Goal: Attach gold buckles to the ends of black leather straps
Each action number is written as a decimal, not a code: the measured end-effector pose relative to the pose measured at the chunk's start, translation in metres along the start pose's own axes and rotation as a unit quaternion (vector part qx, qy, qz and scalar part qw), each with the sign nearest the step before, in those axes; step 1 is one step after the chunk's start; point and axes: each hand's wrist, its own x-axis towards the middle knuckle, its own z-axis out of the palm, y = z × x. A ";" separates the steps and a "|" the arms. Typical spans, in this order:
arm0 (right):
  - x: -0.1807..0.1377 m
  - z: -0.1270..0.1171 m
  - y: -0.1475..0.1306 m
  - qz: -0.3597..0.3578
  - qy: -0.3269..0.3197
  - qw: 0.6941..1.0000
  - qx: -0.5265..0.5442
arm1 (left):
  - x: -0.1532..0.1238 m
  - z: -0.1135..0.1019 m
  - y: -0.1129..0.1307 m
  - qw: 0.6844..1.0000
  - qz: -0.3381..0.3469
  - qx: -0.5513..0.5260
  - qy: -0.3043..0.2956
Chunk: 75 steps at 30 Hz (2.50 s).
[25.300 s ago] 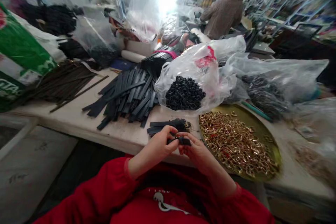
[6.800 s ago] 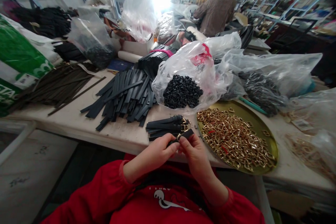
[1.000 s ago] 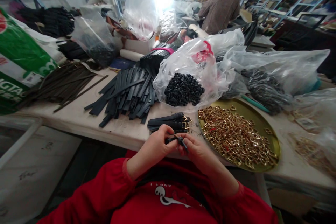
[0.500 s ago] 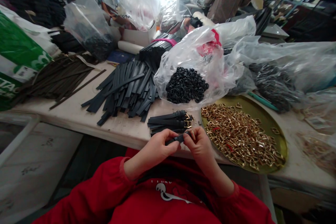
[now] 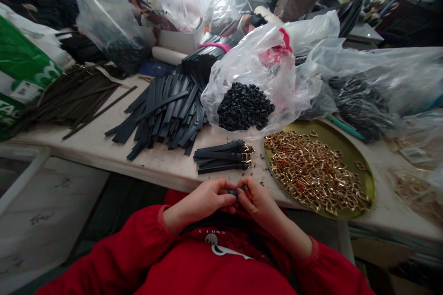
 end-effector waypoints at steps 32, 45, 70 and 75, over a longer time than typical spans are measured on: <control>-0.006 0.007 -0.005 0.005 0.049 0.991 0.124 | -0.018 -0.011 0.021 0.980 -0.010 0.135 -0.146; -0.006 0.000 -0.004 -0.013 -0.004 0.992 0.123 | -0.014 -0.018 0.025 0.982 -0.001 0.171 -0.081; 0.065 -0.014 0.004 -0.078 0.138 0.986 -0.061 | 0.029 -0.030 0.056 0.854 0.181 0.472 0.119; 0.096 -0.021 0.016 -0.073 0.218 0.948 -0.222 | 0.034 -0.071 0.064 0.727 0.192 0.582 0.309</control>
